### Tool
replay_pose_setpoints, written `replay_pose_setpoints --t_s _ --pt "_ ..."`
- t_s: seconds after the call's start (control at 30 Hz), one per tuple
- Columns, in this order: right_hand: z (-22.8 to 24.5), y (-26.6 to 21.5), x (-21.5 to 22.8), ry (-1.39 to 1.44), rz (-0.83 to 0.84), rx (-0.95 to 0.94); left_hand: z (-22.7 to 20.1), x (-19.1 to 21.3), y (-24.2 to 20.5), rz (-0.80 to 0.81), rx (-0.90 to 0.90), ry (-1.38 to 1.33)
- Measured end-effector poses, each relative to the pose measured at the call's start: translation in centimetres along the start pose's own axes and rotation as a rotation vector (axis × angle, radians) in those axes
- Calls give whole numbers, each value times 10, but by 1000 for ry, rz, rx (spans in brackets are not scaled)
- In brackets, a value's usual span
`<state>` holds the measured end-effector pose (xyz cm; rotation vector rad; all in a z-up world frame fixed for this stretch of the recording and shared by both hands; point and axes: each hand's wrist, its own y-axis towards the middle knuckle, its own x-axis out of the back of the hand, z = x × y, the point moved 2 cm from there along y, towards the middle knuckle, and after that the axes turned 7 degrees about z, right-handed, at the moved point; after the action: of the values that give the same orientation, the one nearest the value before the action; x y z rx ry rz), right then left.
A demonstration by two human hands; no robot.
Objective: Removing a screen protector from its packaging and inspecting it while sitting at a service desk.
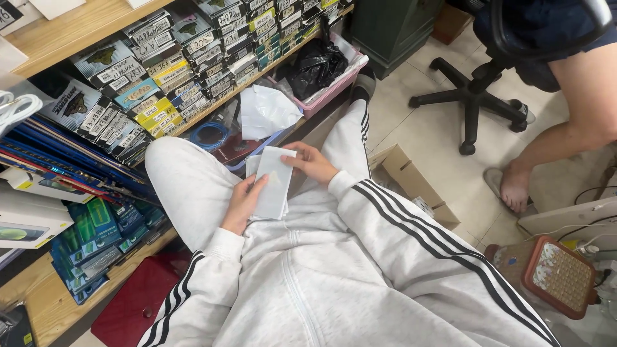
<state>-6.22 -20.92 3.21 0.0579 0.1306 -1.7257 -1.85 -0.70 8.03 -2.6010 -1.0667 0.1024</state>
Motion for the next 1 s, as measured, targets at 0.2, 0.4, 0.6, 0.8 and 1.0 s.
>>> replay_pose_setpoints --t_s 0.2,0.4,0.6,0.8,1.0 --pt "-6 2 5 -23 -37 -45 2 1 2 21 -7 -29" --pt "0 1 1 -26 -73 -74 4 0 3 15 -22 -22" --pt "3 1 1 -41 -72 -92 1 -2 3 9 -24 -34" --pt "5 -3 -3 -35 -86 -110 2 -1 2 10 -14 -38" --pt "6 -4 -4 -48 -91 -114 1 -1 0 -5 -11 -43"
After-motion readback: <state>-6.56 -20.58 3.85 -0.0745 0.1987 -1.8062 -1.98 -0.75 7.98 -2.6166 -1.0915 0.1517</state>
